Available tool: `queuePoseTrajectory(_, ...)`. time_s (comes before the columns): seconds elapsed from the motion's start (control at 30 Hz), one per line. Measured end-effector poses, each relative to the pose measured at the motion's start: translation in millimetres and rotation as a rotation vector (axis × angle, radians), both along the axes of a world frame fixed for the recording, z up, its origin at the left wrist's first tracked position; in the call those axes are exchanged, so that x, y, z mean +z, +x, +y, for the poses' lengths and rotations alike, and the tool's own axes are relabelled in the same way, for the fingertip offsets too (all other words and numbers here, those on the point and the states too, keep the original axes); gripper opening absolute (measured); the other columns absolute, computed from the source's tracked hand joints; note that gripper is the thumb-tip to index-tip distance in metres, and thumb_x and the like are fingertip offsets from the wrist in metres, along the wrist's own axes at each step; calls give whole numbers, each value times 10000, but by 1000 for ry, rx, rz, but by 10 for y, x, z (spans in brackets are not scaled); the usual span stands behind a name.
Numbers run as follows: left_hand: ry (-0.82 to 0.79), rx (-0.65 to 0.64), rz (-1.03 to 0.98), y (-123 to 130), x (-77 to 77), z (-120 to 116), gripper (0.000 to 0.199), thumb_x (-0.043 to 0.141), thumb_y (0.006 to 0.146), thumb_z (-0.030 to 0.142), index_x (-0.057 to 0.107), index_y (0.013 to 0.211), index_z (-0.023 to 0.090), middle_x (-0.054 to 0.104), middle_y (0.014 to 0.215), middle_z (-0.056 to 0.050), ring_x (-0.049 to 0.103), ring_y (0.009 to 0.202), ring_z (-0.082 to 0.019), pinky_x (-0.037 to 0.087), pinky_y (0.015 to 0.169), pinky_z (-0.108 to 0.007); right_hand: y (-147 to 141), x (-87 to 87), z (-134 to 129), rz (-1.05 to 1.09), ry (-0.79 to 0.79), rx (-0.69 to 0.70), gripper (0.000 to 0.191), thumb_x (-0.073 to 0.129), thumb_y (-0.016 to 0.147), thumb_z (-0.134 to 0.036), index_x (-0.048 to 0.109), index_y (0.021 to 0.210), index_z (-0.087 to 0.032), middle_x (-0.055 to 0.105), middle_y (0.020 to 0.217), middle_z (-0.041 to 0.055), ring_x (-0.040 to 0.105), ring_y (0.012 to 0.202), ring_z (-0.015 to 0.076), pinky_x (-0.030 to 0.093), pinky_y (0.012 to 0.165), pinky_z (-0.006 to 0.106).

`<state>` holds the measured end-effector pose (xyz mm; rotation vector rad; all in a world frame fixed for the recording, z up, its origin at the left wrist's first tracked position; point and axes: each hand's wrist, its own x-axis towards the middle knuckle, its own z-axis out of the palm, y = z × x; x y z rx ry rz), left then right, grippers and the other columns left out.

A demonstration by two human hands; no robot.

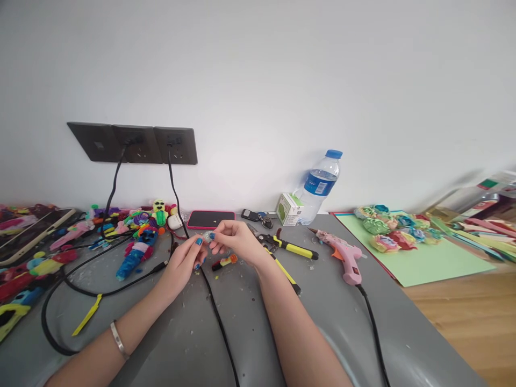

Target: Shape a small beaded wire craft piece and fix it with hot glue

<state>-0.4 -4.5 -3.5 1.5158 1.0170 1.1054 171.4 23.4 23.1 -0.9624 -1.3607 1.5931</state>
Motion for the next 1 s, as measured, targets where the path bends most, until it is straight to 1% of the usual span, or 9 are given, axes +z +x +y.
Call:
queuePoseTrajectory(0.07, 2, -7, 18, 6, -13, -5, 399, 422, 942, 503, 553, 744, 183, 516, 628, 3, 437, 558, -127, 344, 536, -256, -8, 6, -5, 12, -3, -3, 370, 790, 708, -463, 579, 730, -160, 717, 666, 17, 658, 560, 103, 474, 535, 206)
queuePoseTrajectory(0.17, -38, 3, -53, 19, -12, -5, 429, 409, 936, 529, 575, 751, 179, 552, 635, -13, 472, 560, -139, 382, 546, -265, -16, 13, -10, 22, -5, -13, 379, 795, 701, -464, 566, 722, -163, 716, 662, 15, 660, 558, 101, 477, 537, 204)
queuePoseTrajectory(0.33, -44, 2, -114, 28, 17, -5, 393, 438, 925, 528, 569, 767, 193, 527, 621, 6, 484, 571, -141, 400, 534, -251, -12, 7, -10, 25, -3, 0, 375, 790, 710, -462, 561, 725, -166, 711, 657, 10, 656, 553, 99, 469, 527, 200)
queuePoseTrajectory(0.43, -20, 52, -86, 13, 24, 7, 318, 522, 892, 490, 572, 792, 193, 542, 660, 13, 486, 573, -128, 414, 545, -240, -5, -3, -10, 9, -25, 53, 356, 774, 734, -459, 570, 760, -168, 716, 682, 13, 672, 580, 108, 476, 542, 205)
queuePoseTrajectory(0.53, -43, 131, -97, -12, 20, 36, 270, 632, 814, 452, 605, 859, 187, 573, 723, 5, 513, 613, -132, 433, 553, -233, -4, -13, -8, -17, -33, 105, 341, 756, 755, -457, 571, 798, -174, 715, 705, 19, 680, 605, 122, 487, 570, 224)
queuePoseTrajectory(0.67, -79, 126, -145, -32, 7, 66, 247, 685, 759, 411, 619, 833, 184, 582, 753, -3, 547, 672, -142, 444, 558, -222, -5, -10, -4, -58, 36, 101, 320, 735, 772, -457, 579, 816, -182, 638, 647, -22, 564, 535, 91, 422, 536, 222)
queuePoseTrajectory(0.73, -110, 113, -167, -26, 2, 69, 236, 694, 749, 394, 608, 812, 184, 572, 761, 2, 559, 672, -136, 447, 562, -219, -7, 3, -6, -70, 110, 53, 303, 726, 780, -450, 588, 809, -181, 578, 646, -37, 493, 549, 81, 368, 533, 218)
queuePoseTrajectory(0.83, -150, 100, -188, -7, 6, 62, 235, 716, 729, 368, 586, 804, 187, 558, 770, 13, 562, 656, -121, 444, 564, -213, -15, 26, -13, -87, 171, 2, 300, 704, 794, -454, 592, 789, -176, 534, 684, -31, 443, 598, 90, 331, 558, 232)
queuePoseTrajectory(1.0, -190, 56, -179, -1, 31, 44, 321, 731, 720, 337, 622, 987, 195, 628, 873, -15, 567, 678, -122, 453, 569, -208, -27, 34, -24, -96, 145, 10, 321, 712, 775, -472, 588, 785, -177, 540, 688, -26, 435, 617, 101, 321, 571, 239)
